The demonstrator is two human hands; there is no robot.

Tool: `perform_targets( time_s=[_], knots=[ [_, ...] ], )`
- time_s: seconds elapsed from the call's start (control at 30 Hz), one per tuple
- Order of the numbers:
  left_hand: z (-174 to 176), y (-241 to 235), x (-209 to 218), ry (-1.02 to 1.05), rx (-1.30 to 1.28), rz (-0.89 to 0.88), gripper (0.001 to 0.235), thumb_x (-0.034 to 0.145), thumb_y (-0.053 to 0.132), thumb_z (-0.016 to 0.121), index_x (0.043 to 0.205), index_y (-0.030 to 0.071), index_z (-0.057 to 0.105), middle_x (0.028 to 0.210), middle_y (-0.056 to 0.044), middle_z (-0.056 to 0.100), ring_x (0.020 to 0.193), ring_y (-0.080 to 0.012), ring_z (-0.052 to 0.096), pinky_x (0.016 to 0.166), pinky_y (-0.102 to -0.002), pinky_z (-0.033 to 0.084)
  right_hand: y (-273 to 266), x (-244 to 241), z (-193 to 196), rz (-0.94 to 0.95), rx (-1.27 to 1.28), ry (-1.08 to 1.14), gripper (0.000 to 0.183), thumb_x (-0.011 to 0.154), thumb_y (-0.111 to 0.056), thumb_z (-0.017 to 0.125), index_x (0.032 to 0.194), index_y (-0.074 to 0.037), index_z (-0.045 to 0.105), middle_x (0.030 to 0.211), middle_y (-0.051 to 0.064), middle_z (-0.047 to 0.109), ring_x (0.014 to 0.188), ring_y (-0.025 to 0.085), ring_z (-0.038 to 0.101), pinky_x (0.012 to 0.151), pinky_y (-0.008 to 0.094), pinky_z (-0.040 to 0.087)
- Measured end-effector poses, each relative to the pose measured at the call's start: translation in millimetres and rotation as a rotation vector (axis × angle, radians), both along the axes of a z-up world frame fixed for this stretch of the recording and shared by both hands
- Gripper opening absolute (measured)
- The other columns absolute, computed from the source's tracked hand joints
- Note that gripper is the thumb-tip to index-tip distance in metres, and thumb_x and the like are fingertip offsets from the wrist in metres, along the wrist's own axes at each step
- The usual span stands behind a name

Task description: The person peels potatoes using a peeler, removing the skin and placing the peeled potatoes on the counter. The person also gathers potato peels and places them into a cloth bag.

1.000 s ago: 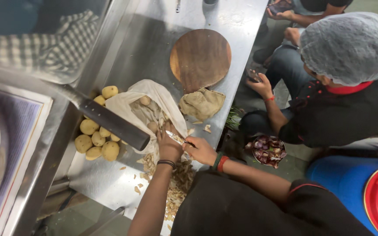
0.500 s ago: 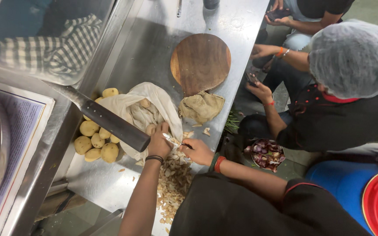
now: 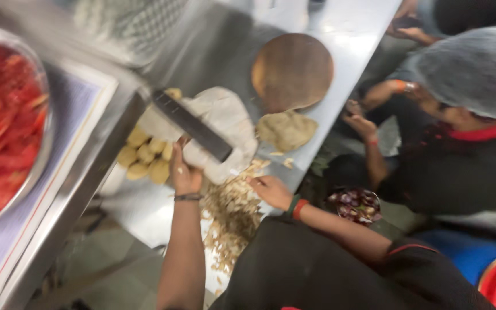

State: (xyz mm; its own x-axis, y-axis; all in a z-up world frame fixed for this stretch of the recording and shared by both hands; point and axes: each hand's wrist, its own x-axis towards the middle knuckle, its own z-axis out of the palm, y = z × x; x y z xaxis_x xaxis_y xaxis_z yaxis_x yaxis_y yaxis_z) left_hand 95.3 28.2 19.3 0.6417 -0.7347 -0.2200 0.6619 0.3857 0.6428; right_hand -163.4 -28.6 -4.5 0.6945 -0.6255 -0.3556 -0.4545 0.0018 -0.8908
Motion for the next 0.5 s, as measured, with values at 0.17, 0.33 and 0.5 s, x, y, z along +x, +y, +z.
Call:
perform_targets(
  time_s=[0.17,0.33,0.5],
  knots=[
    [51.6,20.8,-36.6,-0.529,0.089,0.056,0.052,0.086,-0.005,0.059,0.137,0.002,0.060,0.134,-0.008,0.063,0.110,-0.0200,0.057,0.088,-0.032,0.046,10.1,2.8,-15.1,0.118,-0.226,0.017,0.052,0.097,-0.050,0.064,0.091,0.001,0.060,0.075,0.014,0.057,0.069,0.028,0.054,0.066,0.044,0.044],
    [62.1,73.4,-104.1,-0.990,0.282,0.163,0.034,0.092,-0.003,0.067,0.125,0.000,0.062,0.127,-0.008,0.065,0.114,-0.0149,0.061,0.098,-0.027,0.049,20.8,10.4,-3.4,0.322,-0.273,-0.086,0.038,0.096,-0.039,0.070,0.102,-0.002,0.065,0.080,0.013,0.064,0.071,0.025,0.058,0.066,0.040,0.047],
    [17.0,114.8,-124.0,-0.338,0.379,0.342,0.039,0.109,0.037,0.049,0.111,0.003,0.067,0.095,-0.006,0.068,0.088,-0.0152,0.065,0.079,-0.028,0.053,10.7,48.7,-14.8,0.590,0.112,0.202,0.047,0.095,-0.030,0.061,0.140,-0.018,0.054,0.087,0.008,0.073,0.065,0.021,0.058,0.057,0.035,0.045]
  ],
)
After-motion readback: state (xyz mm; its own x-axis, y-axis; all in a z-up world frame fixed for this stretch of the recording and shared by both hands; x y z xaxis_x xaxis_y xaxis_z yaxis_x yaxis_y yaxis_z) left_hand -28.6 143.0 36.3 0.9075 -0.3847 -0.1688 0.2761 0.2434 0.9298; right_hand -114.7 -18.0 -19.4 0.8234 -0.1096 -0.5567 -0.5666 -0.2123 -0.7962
